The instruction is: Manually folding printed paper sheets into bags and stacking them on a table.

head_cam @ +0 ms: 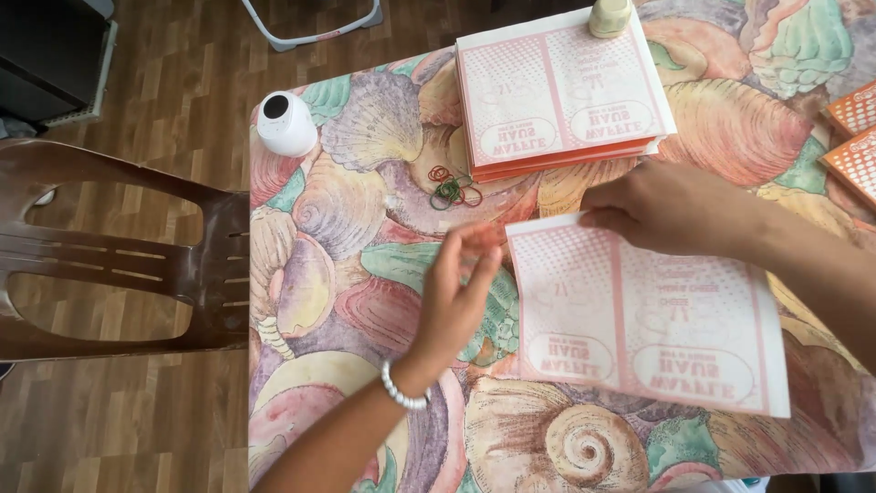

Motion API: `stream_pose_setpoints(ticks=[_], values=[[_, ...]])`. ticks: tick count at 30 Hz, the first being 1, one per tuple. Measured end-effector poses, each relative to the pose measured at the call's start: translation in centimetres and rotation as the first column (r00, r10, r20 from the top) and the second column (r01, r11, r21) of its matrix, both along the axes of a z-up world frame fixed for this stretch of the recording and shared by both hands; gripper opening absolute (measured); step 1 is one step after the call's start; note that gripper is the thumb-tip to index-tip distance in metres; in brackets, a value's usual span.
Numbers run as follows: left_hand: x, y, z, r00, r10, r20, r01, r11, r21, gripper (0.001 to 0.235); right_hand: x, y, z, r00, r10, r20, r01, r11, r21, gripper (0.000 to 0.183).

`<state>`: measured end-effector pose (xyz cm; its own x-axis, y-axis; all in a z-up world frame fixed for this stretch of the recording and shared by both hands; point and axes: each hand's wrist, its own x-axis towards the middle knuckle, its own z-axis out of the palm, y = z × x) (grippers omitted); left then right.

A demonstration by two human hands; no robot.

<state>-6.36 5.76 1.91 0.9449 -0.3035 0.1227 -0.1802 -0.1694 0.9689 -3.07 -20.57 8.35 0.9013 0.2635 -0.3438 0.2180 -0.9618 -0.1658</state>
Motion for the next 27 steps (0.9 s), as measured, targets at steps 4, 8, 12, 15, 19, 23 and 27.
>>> stream_pose_setpoints(ticks=[4,8,12,15,19,23,27], values=[[4.6,0.2,-1.3,0.917,-0.072,0.393,-0.059,0.948,0.313,0.021,0.4,0.6,-3.0,0.995,-0.028,-0.100,0.026,0.999,-0.020,0.031],[6.6,-0.9,-3.3,0.892,-0.180,0.414,-0.028,0.893,0.449,0.013,-0.3,0.2,-5.7,0.980,0.034,0.196,-0.044,0.998,0.049,0.021],[7.2,-2.0,-4.1,0.874,-0.267,0.406,-0.006,0.830,0.557,0.012,-0.8,-0.3,-6.3,0.954,0.083,0.289,-0.116,0.988,0.100,0.017],[6.8,-2.2,-2.3,0.822,-0.343,0.454,0.023,0.817,0.576,0.013,-0.6,-1.1,-7.4,0.932,0.142,0.333,-0.214,0.958,0.190,0.022],[6.8,-2.1,-2.8,0.836,-0.342,0.430,0.039,0.818,0.574,0.015,-0.3,-1.5,-8.1,0.941,0.137,0.309,-0.205,0.958,0.202,0.020],[6.8,-2.0,-3.5,0.849,-0.313,0.426,0.047,0.847,0.529,0.016,-0.2,-1.6,-8.7,0.919,0.161,0.360,-0.268,0.924,0.273,0.022],[6.8,-1.9,-4.2,0.822,-0.317,0.474,0.043,0.863,0.503,0.020,-0.3,-1.7,-9.1,0.888,0.155,0.433,-0.301,0.908,0.293,0.032]])
